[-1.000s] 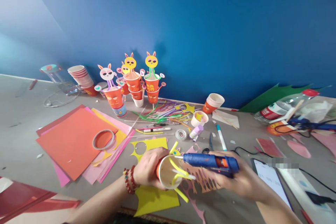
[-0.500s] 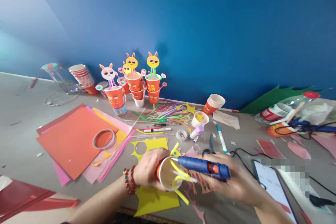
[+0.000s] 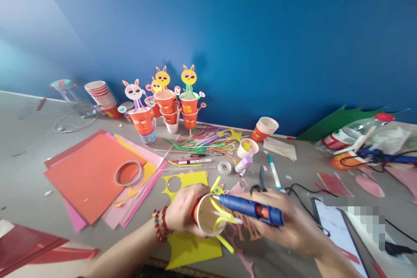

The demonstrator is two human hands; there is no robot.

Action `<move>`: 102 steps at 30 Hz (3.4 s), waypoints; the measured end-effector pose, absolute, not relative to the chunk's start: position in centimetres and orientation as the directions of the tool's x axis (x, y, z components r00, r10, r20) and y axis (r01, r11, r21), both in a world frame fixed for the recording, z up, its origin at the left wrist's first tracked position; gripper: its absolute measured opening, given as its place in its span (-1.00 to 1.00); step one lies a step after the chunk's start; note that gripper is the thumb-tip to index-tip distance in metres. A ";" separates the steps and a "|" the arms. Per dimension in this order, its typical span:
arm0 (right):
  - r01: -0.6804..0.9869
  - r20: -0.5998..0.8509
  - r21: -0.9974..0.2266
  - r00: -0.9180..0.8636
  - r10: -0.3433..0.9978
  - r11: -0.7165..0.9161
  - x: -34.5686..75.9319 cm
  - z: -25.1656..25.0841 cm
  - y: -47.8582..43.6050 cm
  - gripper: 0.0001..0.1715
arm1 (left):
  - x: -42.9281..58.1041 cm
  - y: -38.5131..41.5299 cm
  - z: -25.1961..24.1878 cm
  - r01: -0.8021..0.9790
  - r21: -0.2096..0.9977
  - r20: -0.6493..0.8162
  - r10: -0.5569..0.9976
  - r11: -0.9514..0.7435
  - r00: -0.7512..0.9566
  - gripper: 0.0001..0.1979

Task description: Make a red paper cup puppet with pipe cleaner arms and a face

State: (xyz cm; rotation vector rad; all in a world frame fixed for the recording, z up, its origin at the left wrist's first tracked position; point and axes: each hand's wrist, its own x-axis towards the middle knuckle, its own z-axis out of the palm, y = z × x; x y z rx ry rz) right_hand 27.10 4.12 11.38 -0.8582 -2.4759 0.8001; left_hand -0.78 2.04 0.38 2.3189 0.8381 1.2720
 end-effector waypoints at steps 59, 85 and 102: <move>0.514 0.048 -0.851 -0.126 0.991 0.107 33.7 5.7 5.9 -0.45 | -1.0 1.5 -0.7 0.351 0.660 0.580 0.747 -0.664 0.324 -0.22; 0.941 0.154 0.038 0.327 0.932 -0.336 38.7 0.3 13.4 -0.58 | -0.8 1.4 -1.5 0.291 0.713 0.565 0.768 -0.638 0.300 -0.17; 0.334 0.279 -0.780 -0.571 0.772 0.529 23.4 6.9 4.7 -0.69 | -0.5 1.2 -1.5 0.277 0.764 0.471 0.797 -0.583 0.379 -0.18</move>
